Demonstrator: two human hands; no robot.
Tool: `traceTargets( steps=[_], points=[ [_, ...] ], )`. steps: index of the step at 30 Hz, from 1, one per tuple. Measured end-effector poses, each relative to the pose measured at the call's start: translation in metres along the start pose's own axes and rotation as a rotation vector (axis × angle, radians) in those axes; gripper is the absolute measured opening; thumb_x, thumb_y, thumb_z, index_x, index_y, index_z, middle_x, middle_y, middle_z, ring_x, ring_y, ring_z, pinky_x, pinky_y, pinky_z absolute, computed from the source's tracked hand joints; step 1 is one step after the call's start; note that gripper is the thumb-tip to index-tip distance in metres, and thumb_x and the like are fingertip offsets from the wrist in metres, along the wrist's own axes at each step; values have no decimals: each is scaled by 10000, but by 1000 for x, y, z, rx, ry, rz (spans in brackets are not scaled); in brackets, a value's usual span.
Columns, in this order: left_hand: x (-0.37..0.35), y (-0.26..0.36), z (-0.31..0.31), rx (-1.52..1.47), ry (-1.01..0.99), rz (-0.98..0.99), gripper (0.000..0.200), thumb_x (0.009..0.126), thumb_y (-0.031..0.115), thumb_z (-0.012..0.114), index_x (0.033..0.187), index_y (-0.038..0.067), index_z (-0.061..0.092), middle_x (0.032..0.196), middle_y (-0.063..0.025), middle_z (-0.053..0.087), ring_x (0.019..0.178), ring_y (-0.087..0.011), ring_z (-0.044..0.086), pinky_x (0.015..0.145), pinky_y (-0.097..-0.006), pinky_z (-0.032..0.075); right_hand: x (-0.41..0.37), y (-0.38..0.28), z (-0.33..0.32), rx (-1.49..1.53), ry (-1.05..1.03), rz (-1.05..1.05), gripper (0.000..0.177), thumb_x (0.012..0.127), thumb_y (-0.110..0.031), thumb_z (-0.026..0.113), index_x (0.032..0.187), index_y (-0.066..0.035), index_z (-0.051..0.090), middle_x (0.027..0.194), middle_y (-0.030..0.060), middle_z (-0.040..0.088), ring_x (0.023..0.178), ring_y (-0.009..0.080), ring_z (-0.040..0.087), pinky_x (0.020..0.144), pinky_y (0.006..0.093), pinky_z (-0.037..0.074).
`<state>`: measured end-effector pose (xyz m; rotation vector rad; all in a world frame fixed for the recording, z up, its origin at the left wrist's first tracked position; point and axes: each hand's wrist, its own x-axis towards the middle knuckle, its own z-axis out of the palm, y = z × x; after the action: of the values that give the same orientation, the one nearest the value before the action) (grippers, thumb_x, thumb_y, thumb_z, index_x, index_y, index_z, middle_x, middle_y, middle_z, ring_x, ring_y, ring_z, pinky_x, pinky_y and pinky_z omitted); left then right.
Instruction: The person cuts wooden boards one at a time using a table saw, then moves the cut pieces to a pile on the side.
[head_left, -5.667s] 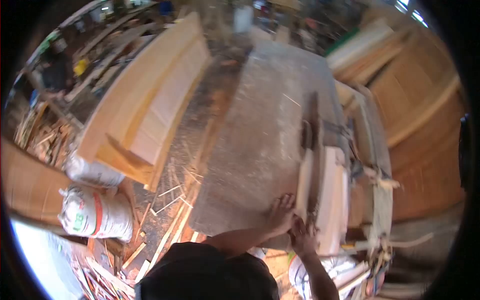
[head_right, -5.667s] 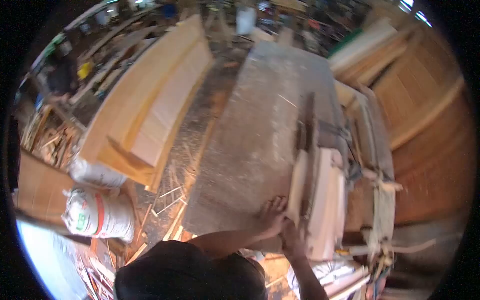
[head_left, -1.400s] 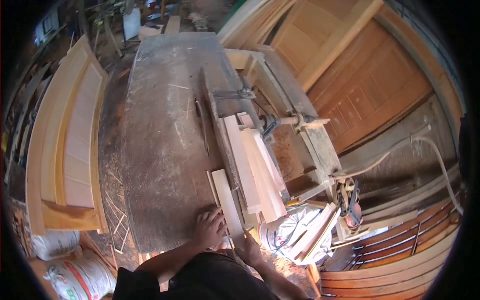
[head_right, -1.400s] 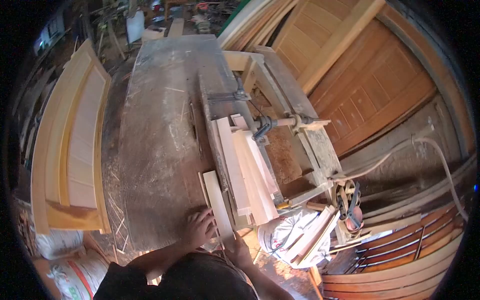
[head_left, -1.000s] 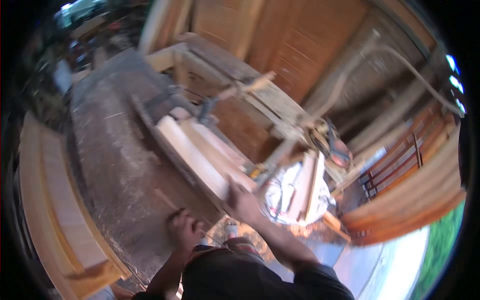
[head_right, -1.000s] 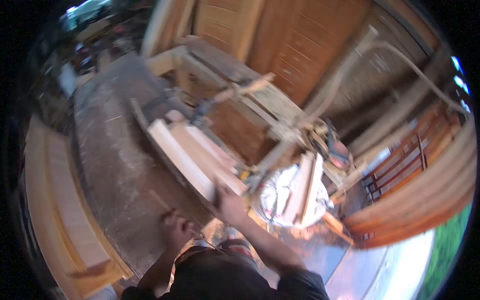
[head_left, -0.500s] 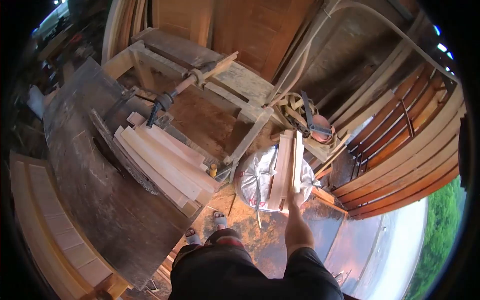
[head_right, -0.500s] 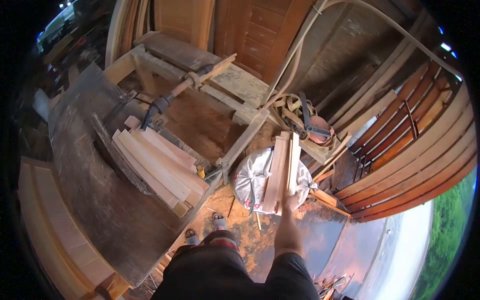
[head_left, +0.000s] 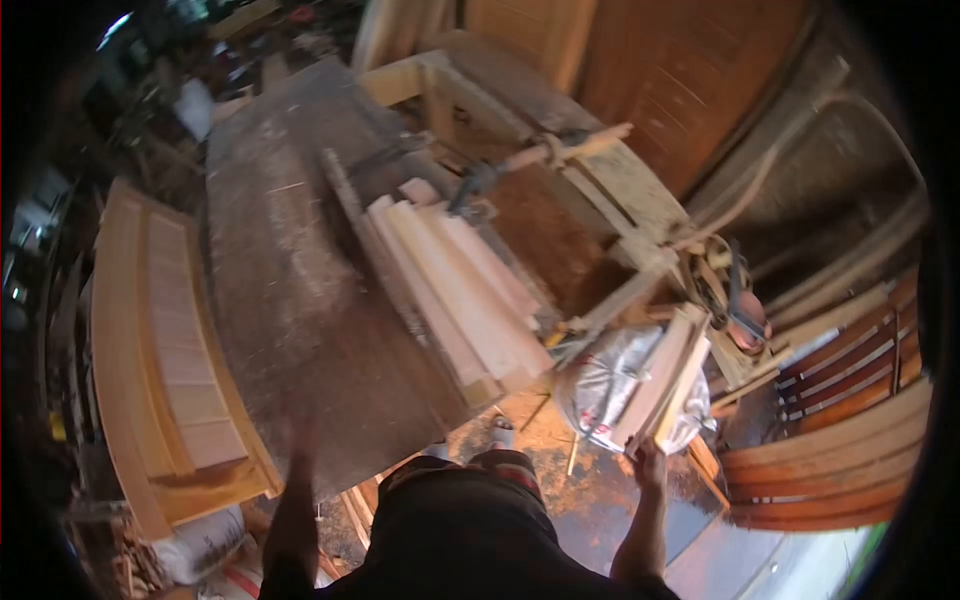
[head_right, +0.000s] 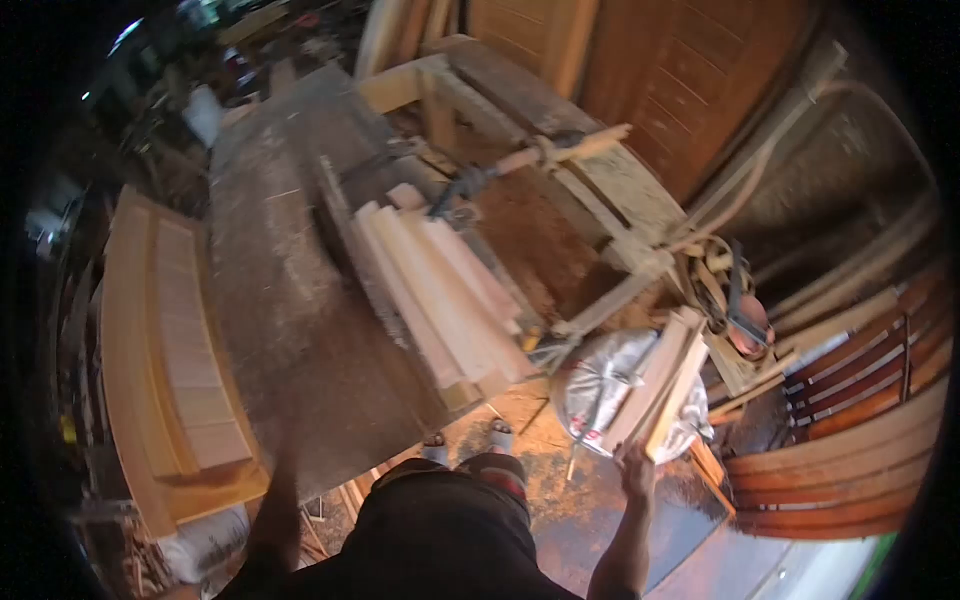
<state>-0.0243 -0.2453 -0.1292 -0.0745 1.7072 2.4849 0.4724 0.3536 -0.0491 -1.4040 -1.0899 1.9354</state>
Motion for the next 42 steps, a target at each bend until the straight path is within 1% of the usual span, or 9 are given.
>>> traceTargets(
  steps=[1, 4, 5, 9, 13, 19, 33, 37, 42],
  points=[
    [-11, -10, 24, -221, -55, -60, 495, 1046, 142, 539, 1533, 85, 469, 1388, -130, 600, 1297, -277, 562, 1068, -466, 509, -22, 9, 9, -76, -94, -22, 266, 1030, -252, 602, 1118, -16, 687, 962, 49, 688, 891, 156, 652, 762, 326, 537],
    [-60, 71, 180, 1014, -175, 405, 380, 1004, 131, 689, 1372, 58, 631, 1324, -79, 656, 1177, -204, 638, 1010, -342, 535, -100, 13, 86, -355, -262, -265, 297, 917, -68, 747, 1195, 13, 680, 1019, 54, 723, 971, 156, 674, 815, 296, 556],
    [-67, 54, 184, 919, -197, 355, 421, 1008, 161, 693, 1405, 52, 602, 1330, -98, 659, 1163, -216, 650, 993, -364, 544, -123, 10, 120, -320, -274, -162, 362, 851, 12, 794, 1195, 10, 681, 1024, 42, 724, 982, 158, 682, 849, 328, 566],
    [-88, 56, 229, 492, -224, -15, 545, 1026, 260, 675, 1495, 36, 511, 1413, -203, 608, 1255, -322, 621, 1060, -424, 502, -177, -24, 249, -1102, -476, -610, 588, 781, -173, 884, 1285, 20, 651, 1119, 245, 705, 1002, 368, 709, 885, 412, 578],
    [-77, 43, 238, 1106, -254, 226, 700, 1018, 391, 636, 1559, 9, 410, 1534, -269, 471, 1430, -417, 437, 1181, -552, 319, -166, 24, 305, -1413, -512, -713, 611, 819, -330, 838, 1297, -27, 605, 1057, 223, 672, 1007, 422, 669, 833, 529, 573],
    [-49, 32, 257, 1360, -324, 339, 907, 977, 547, 615, 1564, -87, 338, 1657, -285, 288, 1526, -444, 282, 1209, -642, 185, -163, 39, 337, -1519, -527, -712, 528, 885, -339, 761, 1342, -138, 591, 1151, 221, 618, 1061, 452, 625, 824, 561, 569],
    [-1, 24, 278, 1312, -346, 265, 881, 964, 535, 633, 1563, -59, 378, 1694, -199, 292, 1572, -420, 217, 1219, -691, 109, -160, 24, 383, -1590, -586, -1007, 529, 947, -295, 667, 1422, -129, 503, 1243, 315, 514, 1195, 550, 526, 884, 612, 550],
    [-5, 18, 271, 1304, -363, 285, 829, 982, 492, 629, 1564, -43, 379, 1692, -196, 295, 1569, -423, 222, 1212, -692, 137, -131, 50, 390, -1665, -579, -746, 721, 834, -316, 741, 1466, -76, 490, 1440, 200, 491, 1240, 487, 473, 1114, 552, 413],
    [-39, 25, 267, 1375, -450, 223, 779, 1001, 458, 606, 1583, 0, 362, 1693, -191, 286, 1567, -422, 223, 1221, -671, 148, -102, 66, 415, -1700, -616, -1147, 600, 870, -242, 671, 1426, -88, 510, 1334, 190, 540, 1140, 446, 537, 999, 557, 460]
  ],
)
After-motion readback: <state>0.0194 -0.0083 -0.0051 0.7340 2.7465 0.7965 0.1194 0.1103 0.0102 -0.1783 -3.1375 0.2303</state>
